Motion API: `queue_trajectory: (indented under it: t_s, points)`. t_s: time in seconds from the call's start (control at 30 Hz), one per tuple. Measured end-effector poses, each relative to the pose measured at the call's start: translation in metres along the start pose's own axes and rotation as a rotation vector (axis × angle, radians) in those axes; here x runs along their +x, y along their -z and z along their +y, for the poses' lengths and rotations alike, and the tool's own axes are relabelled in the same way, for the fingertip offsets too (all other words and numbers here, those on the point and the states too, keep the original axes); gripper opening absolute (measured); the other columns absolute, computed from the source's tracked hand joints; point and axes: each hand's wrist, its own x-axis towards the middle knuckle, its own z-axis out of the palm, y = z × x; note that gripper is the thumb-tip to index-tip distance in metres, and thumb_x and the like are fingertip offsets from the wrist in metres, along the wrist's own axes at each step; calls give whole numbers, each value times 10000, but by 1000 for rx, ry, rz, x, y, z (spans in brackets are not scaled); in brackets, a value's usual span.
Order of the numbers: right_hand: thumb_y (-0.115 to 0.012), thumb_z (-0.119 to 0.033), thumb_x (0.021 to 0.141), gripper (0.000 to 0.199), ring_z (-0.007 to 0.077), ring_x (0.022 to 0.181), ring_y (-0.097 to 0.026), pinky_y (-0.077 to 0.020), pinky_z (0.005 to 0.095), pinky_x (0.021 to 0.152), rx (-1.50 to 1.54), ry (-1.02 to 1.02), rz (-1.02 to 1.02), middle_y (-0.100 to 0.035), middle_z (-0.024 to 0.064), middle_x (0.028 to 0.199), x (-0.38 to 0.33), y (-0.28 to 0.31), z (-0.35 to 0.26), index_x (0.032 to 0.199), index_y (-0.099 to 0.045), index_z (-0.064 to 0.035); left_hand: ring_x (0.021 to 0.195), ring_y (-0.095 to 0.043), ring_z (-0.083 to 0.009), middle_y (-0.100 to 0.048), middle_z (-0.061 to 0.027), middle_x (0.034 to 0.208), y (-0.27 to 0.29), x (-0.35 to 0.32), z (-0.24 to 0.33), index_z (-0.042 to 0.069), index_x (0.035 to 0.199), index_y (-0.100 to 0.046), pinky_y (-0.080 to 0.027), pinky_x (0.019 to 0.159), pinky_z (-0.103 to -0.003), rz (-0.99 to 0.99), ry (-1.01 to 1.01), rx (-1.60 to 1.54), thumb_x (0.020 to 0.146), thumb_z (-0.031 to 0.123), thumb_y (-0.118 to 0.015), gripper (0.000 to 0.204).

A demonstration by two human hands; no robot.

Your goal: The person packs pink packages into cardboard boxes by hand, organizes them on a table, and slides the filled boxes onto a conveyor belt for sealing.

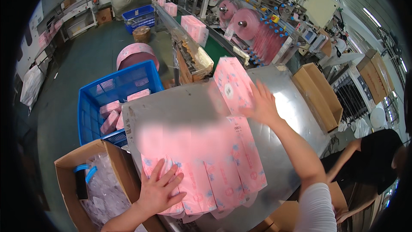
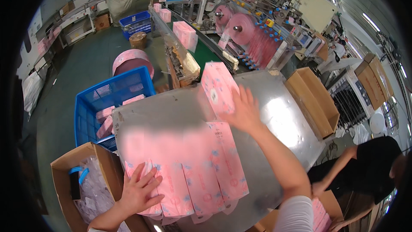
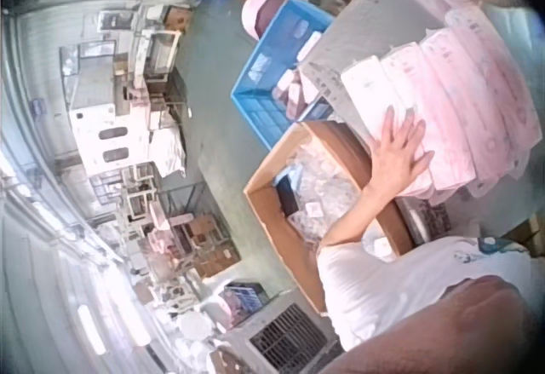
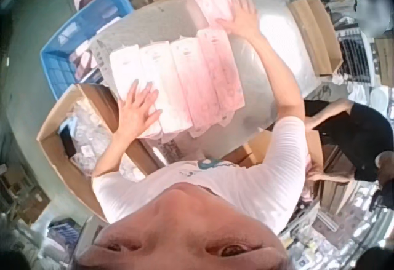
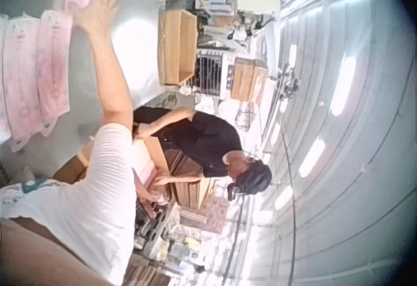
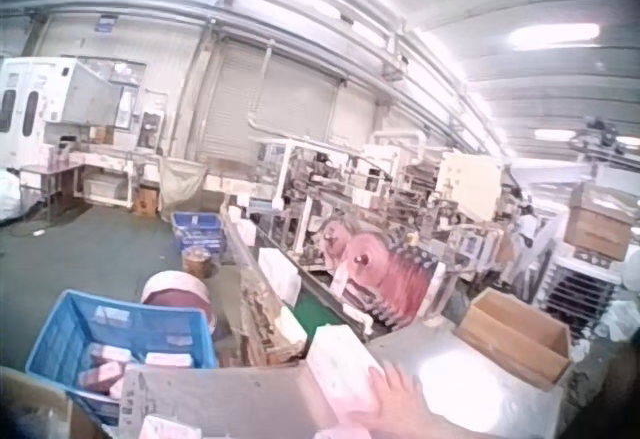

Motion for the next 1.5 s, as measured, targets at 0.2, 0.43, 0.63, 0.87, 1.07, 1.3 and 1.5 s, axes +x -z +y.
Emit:
queue_trajectory:
  t_s: [0.2, 0.43, 0.63, 0.87, 1.07, 1.3, 1.5]
  points:
    - [-663, -425, 693, 962, 367, 1258, -399, -361, 420, 1010, 349, -467, -265, -311, 236, 1403, 37, -54, 27, 1433, -169, -60, 1157, -506, -297, -518, -119, 1274, 2, 3, -13, 37, 1302, -434, -434, 895, -416, 307, 482, -975, 836, 366, -618, 600]
    - [-604, -446, 815, 642, 224, 985, -622, -527, 357, 820, 1094, -452, -1219, -596, 132, 1173, -114, -9, 89, 1277, -489, -15, 1082, -572, -199, -581, -87, 1191, -10, 5, -67, 32, 1308, -425, -502, 850, -363, -500, 996, -1487, 899, 381, -537, 549]
    - [-553, -439, 852, 589, 188, 1008, -598, -482, 308, 858, 1540, -897, -688, -592, 103, 1172, -205, -4, 54, 1250, -501, -8, 1058, -586, -222, -552, -123, 1224, -46, 15, -55, 28, 1305, -418, -492, 882, -361, -386, 932, -1681, 854, 417, -568, 613]
    - [-604, -353, 821, 465, 173, 823, -614, -507, 298, 730, 1624, -1104, -121, -623, 82, 989, -381, 64, 92, 1152, -542, -31, 971, -608, -209, -593, -111, 1116, -29, 39, 15, -20, 1234, -467, -512, 835, -343, -344, 735, -1610, 829, 245, -613, 505]
    - [-631, -112, 699, 623, 280, 1138, -527, -418, 415, 983, 1795, -1164, 448, -542, 170, 1223, -660, 176, 94, 1257, -426, 72, 1018, -574, -176, -582, -96, 1161, -25, 55, 188, -18, 1195, -524, -472, 867, -320, -679, 79, -1487, 680, 97, -745, 572]
    - [-681, -14, 618, 658, 248, 1115, -526, -432, 406, 951, 1725, -1744, 662, -562, 104, 1185, -887, 81, -26, 1245, -481, -28, 1110, -510, -170, -549, -73, 1208, -182, -43, 324, 22, 1266, -470, -419, 934, -309, -1530, 316, -1325, 749, 39, -683, 559]
    - [-604, -90, 759, 526, 285, 1085, -528, -474, 368, 855, 914, -1957, -103, -536, 145, 1196, -906, -8, -35, 1256, -451, -10, 1246, -411, -228, -388, -121, 1375, -205, -80, 344, 49, 1414, -237, -332, 1038, -349, -906, 372, -1138, 884, 40, -531, 605]
